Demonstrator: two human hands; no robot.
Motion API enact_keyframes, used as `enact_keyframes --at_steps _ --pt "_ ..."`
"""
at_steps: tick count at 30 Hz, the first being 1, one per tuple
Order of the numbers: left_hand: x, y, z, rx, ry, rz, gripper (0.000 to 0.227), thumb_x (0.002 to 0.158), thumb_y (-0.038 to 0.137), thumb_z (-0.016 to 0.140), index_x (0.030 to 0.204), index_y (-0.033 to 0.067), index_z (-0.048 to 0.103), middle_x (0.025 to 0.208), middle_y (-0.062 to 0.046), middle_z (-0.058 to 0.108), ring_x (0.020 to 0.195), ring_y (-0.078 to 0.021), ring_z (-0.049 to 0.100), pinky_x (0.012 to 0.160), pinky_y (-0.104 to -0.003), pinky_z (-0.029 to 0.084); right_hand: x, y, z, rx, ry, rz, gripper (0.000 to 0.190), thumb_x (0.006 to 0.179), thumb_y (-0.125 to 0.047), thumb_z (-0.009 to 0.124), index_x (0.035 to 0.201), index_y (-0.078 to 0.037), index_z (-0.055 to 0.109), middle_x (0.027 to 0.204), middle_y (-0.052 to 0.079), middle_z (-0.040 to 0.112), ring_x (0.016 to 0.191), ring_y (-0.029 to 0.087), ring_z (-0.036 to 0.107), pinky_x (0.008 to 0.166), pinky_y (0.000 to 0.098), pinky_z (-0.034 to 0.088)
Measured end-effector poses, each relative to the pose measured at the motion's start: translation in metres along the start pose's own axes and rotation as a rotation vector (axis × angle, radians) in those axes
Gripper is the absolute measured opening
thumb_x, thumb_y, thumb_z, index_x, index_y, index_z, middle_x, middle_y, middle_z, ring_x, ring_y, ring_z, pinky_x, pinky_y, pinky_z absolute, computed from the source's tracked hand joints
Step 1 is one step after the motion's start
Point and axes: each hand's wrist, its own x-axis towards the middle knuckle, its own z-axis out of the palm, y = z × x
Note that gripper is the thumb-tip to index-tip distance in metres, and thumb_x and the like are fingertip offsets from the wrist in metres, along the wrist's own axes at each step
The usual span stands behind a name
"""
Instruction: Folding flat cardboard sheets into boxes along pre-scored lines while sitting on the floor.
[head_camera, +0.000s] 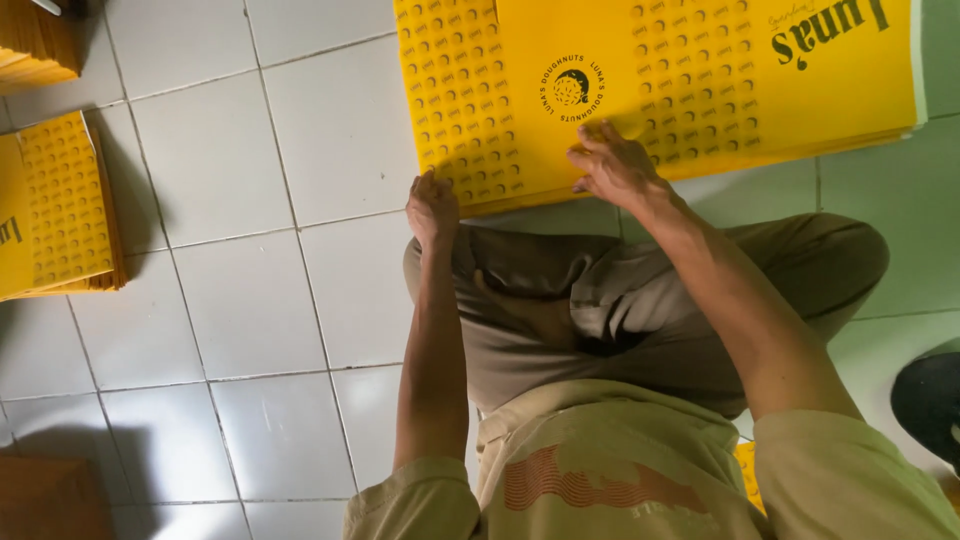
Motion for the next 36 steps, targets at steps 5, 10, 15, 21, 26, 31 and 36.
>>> enact_keyframes --at_steps 5,10,15,21,26,31,36 --pt "0.002 0.002 -0.011 -0.252 0.089 -0.200 0.039 0.093 0.023 0.065 0.129 0.0095 0.067 0.107 -0.015 0.077 0.099 -0.0343 0.076 0.083 -0.049 0.062 0.003 0.001 0.008 -0.064 0.045 -0.034 0.053 0.085 -0.048 0.079 0.132 -0.025 0.069 0.148 0.012 0.060 0.135 0.046 0.053 0.090 0.0563 0.060" --pt "0.015 -0.007 -0.013 -0.476 0.063 -0.338 0.057 0.083 0.021 0.081 0.133 -0.0004 0.063 0.098 -0.017 0.076 0.082 -0.0264 0.078 0.068 -0.037 0.065 -0.006 -0.018 -0.030 -0.040 0.026 -0.032 0.053 0.087 -0.041 0.079 0.135 -0.021 0.067 0.149 0.019 0.058 0.134 0.051 0.052 0.090 0.0608 0.060" --pt "0.024 -0.018 -0.005 -0.622 0.074 -0.445 0.046 0.075 0.009 0.086 0.116 -0.0061 0.071 0.084 -0.019 0.073 0.062 -0.0223 0.073 0.053 -0.031 0.062 -0.007 -0.017 -0.019 -0.061 0.060 -0.022 0.056 0.086 -0.043 0.078 0.137 -0.023 0.065 0.149 0.017 0.058 0.133 0.050 0.053 0.088 0.0602 0.060" --pt "0.030 -0.026 0.003 -0.624 0.114 -0.529 0.031 0.076 0.005 0.085 0.104 -0.0068 0.075 0.075 -0.018 0.072 0.054 -0.0221 0.071 0.048 -0.031 0.059 -0.015 -0.031 -0.036 -0.034 0.060 0.005 0.060 0.083 -0.042 0.080 0.137 -0.023 0.063 0.153 0.017 0.054 0.138 0.051 0.048 0.090 0.0584 0.060" --pt "0.034 -0.035 0.012 -0.615 0.104 -0.548 0.024 0.072 0.006 0.084 0.094 -0.0018 0.079 0.066 -0.014 0.071 0.049 -0.0214 0.070 0.044 -0.031 0.059 -0.018 -0.045 -0.045 -0.036 0.066 0.016 0.064 0.082 -0.045 0.080 0.138 -0.019 0.064 0.153 0.022 0.052 0.138 0.054 0.046 0.091 0.0594 0.059" --pt "0.031 -0.024 0.001 -0.581 0.072 -0.541 0.021 0.073 0.006 0.081 0.092 -0.0017 0.079 0.063 -0.014 0.069 0.048 -0.0212 0.070 0.046 -0.032 0.058 -0.020 -0.048 -0.045 -0.015 0.045 0.033 0.067 0.082 -0.043 0.080 0.141 -0.018 0.061 0.155 0.024 0.048 0.139 0.055 0.043 0.092 0.0613 0.057" --pt "0.032 -0.029 0.003 -0.541 0.047 -0.536 0.019 0.075 0.008 0.079 0.091 -0.0011 0.079 0.065 -0.015 0.070 0.051 -0.0228 0.070 0.050 -0.033 0.059 -0.019 -0.048 -0.039 -0.027 -0.012 0.072 0.071 0.082 -0.049 0.079 0.143 -0.019 0.059 0.159 0.021 0.043 0.143 0.053 0.039 0.096 0.0602 0.056"
